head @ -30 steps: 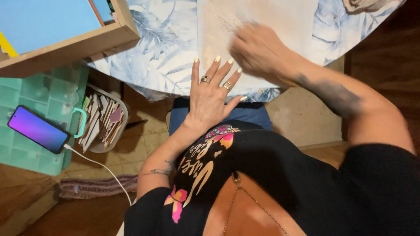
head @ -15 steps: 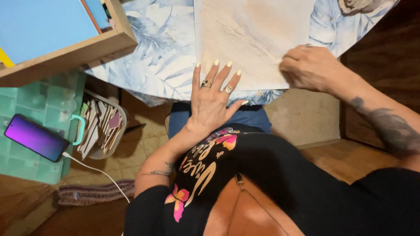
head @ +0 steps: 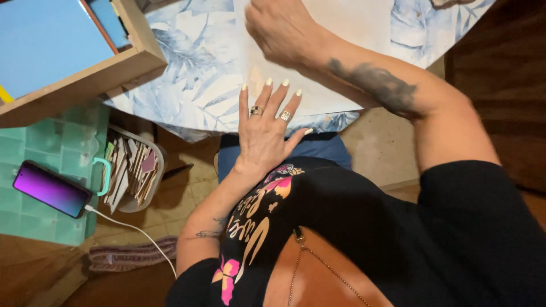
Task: A person is meticulously picking up and positioning small pieces of white yarn onto a paper template as part of a craft project.
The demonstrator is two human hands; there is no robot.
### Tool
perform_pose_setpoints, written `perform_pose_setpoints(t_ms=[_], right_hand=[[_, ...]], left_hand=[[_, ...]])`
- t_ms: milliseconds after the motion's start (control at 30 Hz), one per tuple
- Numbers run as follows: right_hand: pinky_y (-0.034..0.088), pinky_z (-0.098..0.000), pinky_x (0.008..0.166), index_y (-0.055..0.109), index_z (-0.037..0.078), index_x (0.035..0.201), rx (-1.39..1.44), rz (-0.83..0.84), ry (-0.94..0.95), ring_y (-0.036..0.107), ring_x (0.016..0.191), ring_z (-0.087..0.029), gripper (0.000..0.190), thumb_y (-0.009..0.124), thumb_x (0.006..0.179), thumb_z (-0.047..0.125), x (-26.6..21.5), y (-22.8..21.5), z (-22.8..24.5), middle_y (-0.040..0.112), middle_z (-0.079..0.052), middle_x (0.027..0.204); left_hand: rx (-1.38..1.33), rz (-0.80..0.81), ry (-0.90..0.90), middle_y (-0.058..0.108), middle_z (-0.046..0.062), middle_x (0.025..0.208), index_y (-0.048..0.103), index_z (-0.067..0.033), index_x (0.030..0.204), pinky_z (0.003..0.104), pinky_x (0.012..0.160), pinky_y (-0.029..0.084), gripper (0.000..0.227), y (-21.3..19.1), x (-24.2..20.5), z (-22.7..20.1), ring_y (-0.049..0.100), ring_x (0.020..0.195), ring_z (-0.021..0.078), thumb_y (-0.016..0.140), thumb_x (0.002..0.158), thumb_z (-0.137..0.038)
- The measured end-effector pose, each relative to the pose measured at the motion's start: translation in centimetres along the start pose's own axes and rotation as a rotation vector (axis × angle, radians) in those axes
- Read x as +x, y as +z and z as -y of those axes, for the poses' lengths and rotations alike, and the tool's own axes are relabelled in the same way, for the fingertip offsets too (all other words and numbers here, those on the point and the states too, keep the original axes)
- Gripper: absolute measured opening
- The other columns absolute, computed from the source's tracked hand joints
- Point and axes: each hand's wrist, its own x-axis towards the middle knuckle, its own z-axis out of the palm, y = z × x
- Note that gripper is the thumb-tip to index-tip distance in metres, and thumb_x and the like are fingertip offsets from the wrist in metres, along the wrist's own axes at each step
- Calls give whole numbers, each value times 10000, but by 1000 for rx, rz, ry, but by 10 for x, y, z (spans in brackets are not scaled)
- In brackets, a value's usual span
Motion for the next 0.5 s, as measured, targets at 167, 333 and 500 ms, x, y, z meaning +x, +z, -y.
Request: perform_pose_setpoints(t_ms=[167,333,500], right_hand=[[353,-305,511,437,90,685,307,466,-148,389,533,-185,167,439,849,122,-75,-74,-2,422,-34,660],[462,-269,512,484,99,739,211,769,-13,480,555,-168,138,442,852,166,-123,-101,-20,492,-27,680],[414,-312,526,518,82,726,316,716,-7,476,593,-213,116,419,766,129,-66,-63,-1,503,-46,695]], left_hand=[[37,-1,19,481,94,1213,518,-146,1156,521,973,218,551,-1,1,3,426,1138,303,632,738,-486],[35,2,45,466,108,1233,506,-141,1188,519,986,207,568,-1,1,6,410,1153,319,600,773,-518],[51,-5,47,465,106,1231,518,-140,1179,522,977,222,556,1,-1,4,426,1141,315,581,784,-527]])
